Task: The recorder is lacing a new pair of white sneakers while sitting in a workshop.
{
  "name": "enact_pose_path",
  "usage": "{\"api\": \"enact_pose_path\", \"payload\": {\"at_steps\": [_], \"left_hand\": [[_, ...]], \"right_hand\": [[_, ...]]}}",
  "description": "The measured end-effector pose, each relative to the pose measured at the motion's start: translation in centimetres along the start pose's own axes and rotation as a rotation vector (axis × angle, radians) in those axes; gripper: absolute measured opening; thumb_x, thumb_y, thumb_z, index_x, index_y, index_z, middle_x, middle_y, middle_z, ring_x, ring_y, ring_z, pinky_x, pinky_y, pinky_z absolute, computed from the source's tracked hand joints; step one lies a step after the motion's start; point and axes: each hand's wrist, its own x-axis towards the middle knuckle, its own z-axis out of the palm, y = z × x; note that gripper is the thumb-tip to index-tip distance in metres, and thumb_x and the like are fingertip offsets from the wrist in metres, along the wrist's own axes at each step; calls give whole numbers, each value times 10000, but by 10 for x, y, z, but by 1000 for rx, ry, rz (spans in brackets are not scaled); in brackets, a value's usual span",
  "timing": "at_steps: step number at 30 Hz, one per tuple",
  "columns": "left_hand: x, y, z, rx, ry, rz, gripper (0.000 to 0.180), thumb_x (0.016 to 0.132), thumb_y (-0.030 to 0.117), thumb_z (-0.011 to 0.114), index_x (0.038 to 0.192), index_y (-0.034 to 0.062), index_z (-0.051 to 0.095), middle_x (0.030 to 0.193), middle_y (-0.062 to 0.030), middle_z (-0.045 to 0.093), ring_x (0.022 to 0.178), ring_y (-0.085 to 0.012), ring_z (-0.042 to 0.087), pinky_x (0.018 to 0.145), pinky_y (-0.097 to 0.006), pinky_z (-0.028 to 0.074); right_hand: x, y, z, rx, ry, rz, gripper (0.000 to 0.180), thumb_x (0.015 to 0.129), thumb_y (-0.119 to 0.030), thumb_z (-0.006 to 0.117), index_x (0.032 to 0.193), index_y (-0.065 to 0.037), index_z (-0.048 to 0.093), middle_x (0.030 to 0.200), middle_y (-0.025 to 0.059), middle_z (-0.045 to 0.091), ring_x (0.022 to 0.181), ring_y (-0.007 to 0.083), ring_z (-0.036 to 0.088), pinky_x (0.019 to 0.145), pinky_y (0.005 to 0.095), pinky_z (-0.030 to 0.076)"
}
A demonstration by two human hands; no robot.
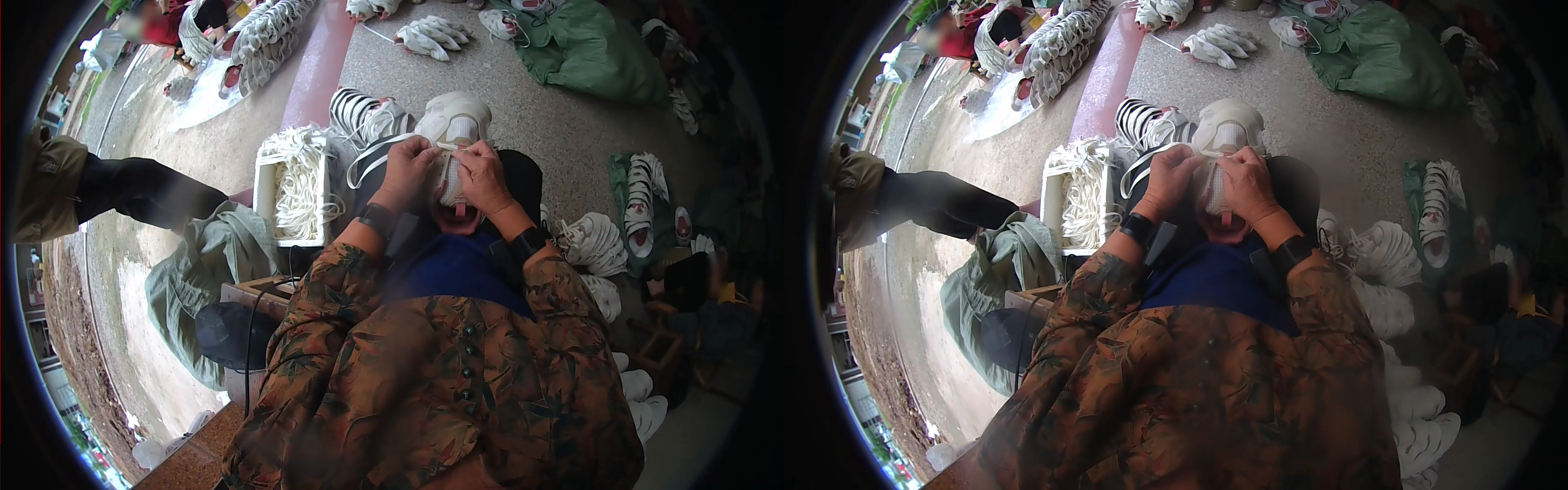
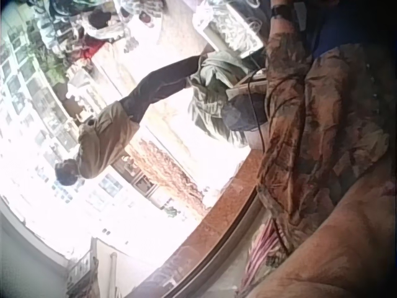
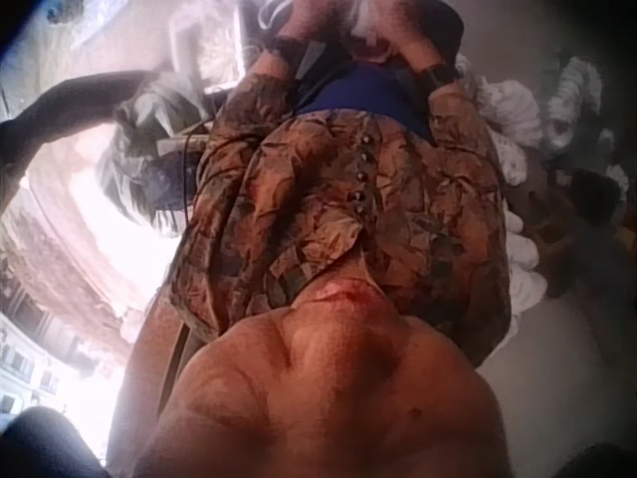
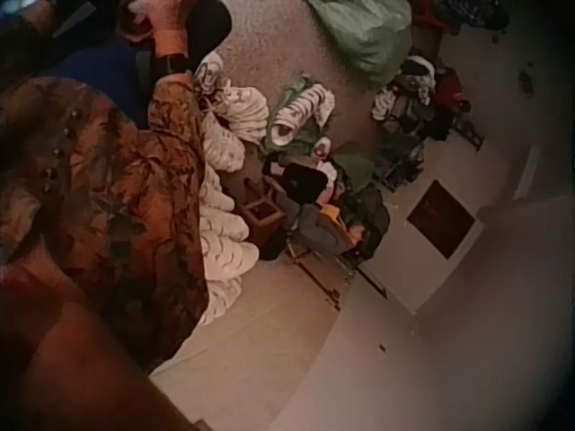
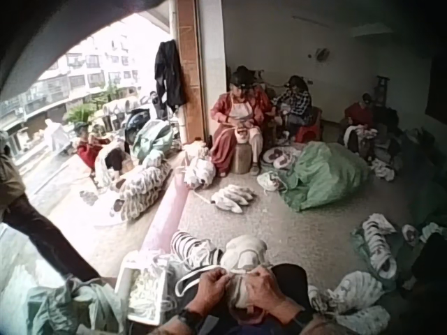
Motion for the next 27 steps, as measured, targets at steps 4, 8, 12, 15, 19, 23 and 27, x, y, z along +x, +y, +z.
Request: {"api": "enact_pose_path", "payload": {"at_steps": [4,8,12,15,19,23,27], "left_hand": [[3,3,8,122,87,23,123,805,87,658,739,1,601,632,-27,588,592,-75,505,558,-256,434],[2,6,9,199,133,82,121,791,87,663,738,-7,609,620,-64,593,571,-105,522,553,-272,440],[-1,7,11,249,129,82,123,791,87,664,741,-9,607,615,-68,586,570,-109,521,552,-274,440],[0,7,15,300,159,117,128,787,93,671,743,-7,604,612,-82,582,564,-121,521,554,-280,441],[-2,7,18,375,141,217,114,782,93,672,754,1,610,621,-108,587,561,-165,548,556,-295,450],[-1,7,20,510,154,178,113,770,112,677,777,10,631,673,-144,621,610,-239,615,585,-329,479],[5,9,18,608,98,126,142,759,147,685,799,16,650,704,-161,635,653,-282,637,610,-356,491]], "right_hand": [[-3,5,2,14,-5,0,220,741,-70,576,933,-66,683,808,118,585,806,293,562,746,388,458],[-3,5,2,6,-11,10,215,743,-70,583,934,-63,682,814,115,589,813,290,564,748,386,458],[-3,3,1,20,9,-3,217,744,-68,589,940,-63,681,804,104,595,814,284,564,750,386,456],[-3,2,1,25,21,0,214,747,-70,589,939,-61,681,795,96,600,808,279,562,747,384,451],[-4,2,1,14,14,6,214,751,-77,589,944,-60,681,789,90,603,813,271,561,744,379,443],[-3,2,3,-2,34,-12,196,751,-86,589,924,-64,680,779,71,601,818,253,557,731,376,429],[-2,1,5,-46,47,-31,178,742,-82,578,888,-79,680,772,53,601,820,238,555,716,371,417]]}}
